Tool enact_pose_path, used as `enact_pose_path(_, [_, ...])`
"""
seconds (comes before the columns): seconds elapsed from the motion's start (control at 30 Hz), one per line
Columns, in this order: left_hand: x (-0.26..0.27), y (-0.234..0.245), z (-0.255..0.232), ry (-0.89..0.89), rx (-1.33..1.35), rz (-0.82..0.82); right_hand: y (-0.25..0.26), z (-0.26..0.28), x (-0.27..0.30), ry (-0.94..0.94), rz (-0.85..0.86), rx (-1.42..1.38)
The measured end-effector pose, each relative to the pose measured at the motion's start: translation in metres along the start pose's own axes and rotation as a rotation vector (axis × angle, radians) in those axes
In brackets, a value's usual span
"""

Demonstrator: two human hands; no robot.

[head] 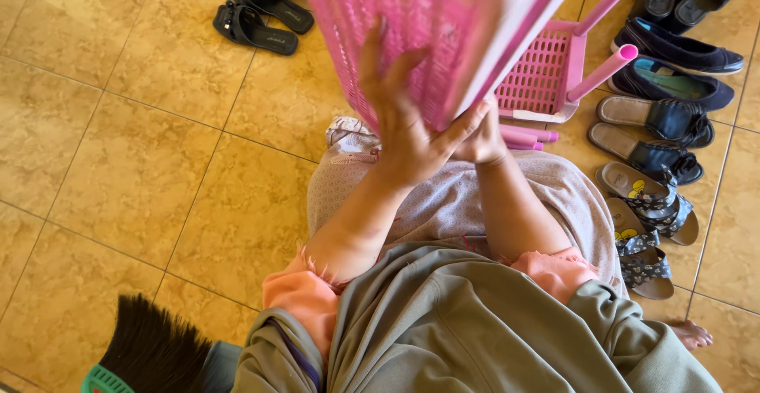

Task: The person assembles a pink plastic shoe rack by inserting cylindrical legs into the perforated shelves. They handle the components by hand, aligning and pushing the legs into place to form the structure.

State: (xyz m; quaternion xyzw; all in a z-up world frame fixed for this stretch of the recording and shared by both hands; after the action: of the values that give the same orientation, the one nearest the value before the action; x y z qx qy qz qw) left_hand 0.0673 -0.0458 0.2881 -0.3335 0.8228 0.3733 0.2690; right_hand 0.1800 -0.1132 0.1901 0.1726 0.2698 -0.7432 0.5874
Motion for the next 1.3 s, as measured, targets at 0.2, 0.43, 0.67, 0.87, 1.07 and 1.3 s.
enact_pose_path(0.2, [0.03, 0.026, 0.0, 0.056, 0.062, 0.006, -0.011, -0.003, 0.012, -0.07, 0.106, 0.16])
enact_pose_path(0.43, [0.07, 0.023, -0.005, 0.09, -0.158, -0.024, -0.01, -0.002, 0.013, -0.353, 0.261, 0.315])
enact_pose_path(0.67, [0.077, 0.022, -0.04, -0.076, -0.155, 0.019, -0.043, 0.08, 0.005, -0.153, 0.232, 0.312])
enact_pose_path(0.87, [0.071, 0.04, -0.075, -0.153, 0.309, -0.001, -0.084, 0.147, 0.005, 0.229, 0.016, 0.159])
enact_pose_path(1.07, [0.042, 0.067, -0.106, -0.112, 0.301, 0.043, -0.092, 0.163, 0.02, 0.279, -0.069, 0.354])
enact_pose_path(1.3, [0.015, 0.095, -0.133, -0.015, 0.161, 0.387, -0.112, 0.195, 0.024, 0.174, -0.125, 0.809])
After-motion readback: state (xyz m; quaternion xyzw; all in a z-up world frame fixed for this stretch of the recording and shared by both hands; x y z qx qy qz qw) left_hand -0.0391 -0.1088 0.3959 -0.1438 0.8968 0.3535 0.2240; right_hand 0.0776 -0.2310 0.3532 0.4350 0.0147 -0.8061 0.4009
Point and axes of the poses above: each hand's wrist, its own x-axis away from the middle knuckle, its own y-axis out of the back of the hand, z = x × y, the point moved 6 cm from there along -x, towards the middle knuckle, and after that the axes turned 14 degrees about z, right-handed, at the moved point
